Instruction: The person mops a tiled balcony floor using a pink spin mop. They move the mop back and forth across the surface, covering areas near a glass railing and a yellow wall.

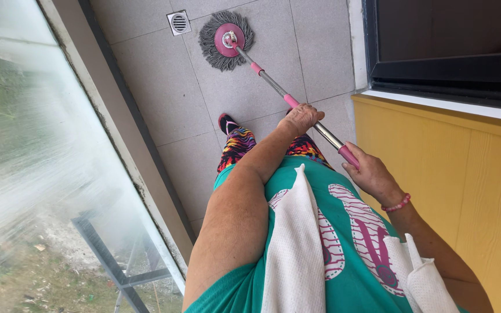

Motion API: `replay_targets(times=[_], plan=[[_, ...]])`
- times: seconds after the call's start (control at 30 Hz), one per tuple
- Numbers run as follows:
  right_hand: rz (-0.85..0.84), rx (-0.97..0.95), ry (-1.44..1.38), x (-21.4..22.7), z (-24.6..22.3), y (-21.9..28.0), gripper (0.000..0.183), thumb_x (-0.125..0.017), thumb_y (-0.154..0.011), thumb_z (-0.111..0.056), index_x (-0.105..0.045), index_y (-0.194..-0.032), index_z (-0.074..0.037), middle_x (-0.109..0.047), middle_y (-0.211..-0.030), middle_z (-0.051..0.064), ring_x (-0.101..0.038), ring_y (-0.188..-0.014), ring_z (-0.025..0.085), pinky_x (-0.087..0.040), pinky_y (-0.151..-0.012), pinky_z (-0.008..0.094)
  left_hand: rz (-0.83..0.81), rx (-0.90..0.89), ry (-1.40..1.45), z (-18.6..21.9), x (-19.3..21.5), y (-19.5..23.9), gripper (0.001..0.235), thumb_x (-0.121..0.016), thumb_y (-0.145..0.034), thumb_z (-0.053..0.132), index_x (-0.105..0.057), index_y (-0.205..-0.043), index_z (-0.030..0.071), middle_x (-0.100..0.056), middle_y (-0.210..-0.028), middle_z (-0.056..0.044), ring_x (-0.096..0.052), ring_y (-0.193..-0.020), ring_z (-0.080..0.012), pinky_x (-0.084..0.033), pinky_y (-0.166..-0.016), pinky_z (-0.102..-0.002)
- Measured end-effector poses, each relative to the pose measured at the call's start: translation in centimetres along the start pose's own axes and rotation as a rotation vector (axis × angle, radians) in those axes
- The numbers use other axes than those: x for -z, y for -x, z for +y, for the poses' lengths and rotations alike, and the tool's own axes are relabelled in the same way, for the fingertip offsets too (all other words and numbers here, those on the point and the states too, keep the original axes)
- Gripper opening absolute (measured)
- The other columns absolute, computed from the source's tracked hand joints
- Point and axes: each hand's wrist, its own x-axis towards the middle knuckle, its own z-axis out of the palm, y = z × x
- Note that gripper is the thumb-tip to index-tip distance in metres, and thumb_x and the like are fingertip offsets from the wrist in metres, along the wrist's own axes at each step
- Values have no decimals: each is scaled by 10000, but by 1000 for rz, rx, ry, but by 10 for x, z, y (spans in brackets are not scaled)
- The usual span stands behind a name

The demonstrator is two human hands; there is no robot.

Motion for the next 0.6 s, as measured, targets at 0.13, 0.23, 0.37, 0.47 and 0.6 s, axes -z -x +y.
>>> replay_targets(times=[0.13,0.23,0.37,0.47,0.6], plan=[[160,214,-86,-2,-2,-2,549,-677,-946,-216,-538,-1453,-58,-725,-1109,242,-743,-954,334,-592,-832,415,64,-20,38,-12,3,3,173,-653,-896,61,-632,-1051,134,-720,-1011,-64,-687,-1079,-265,-516,-977,-392],[189,278,-41,-14,14,-1,522,-669,-953,-198,-561,-1453,-89,-736,-1113,213,-736,-959,326,-591,-846,411,73,-55,25,-15,-4,4,149,-638,-908,81,-646,-1048,134,-719,-1038,-67,-681,-1094,-268,-516,-964,-391],[176,321,73,-48,37,2,535,-656,-961,-208,-541,-1475,-111,-735,-1081,193,-726,-932,304,-591,-854,403,-15,-85,-62,-7,-31,3,166,-617,-924,130,-685,-1073,154,-709,-1085,-69,-661,-1118,-269,-493,-998,-402],[133,271,13,-74,35,-11,544,-641,-967,-199,-528,-1494,-124,-725,-1067,195,-720,-921,307,-584,-846,409,-74,-40,-134,-18,-48,2,191,-627,-916,157,-708,-1089,170,-700,-1130,-51,-647,-1152,-255,-481,-1023,-406],[207,409,-96,-81,-2,-69,547,-647,-952,-149,-533,-1479,-54,-700,-1049,240,-690,-926,361,-558,-822,438,-22,141,-154,-77,-33,13,218,-668,-899,220,-702,-1106,160,-678,-1151,-57,-627,-1166,-262,-466,-1047,-420]])
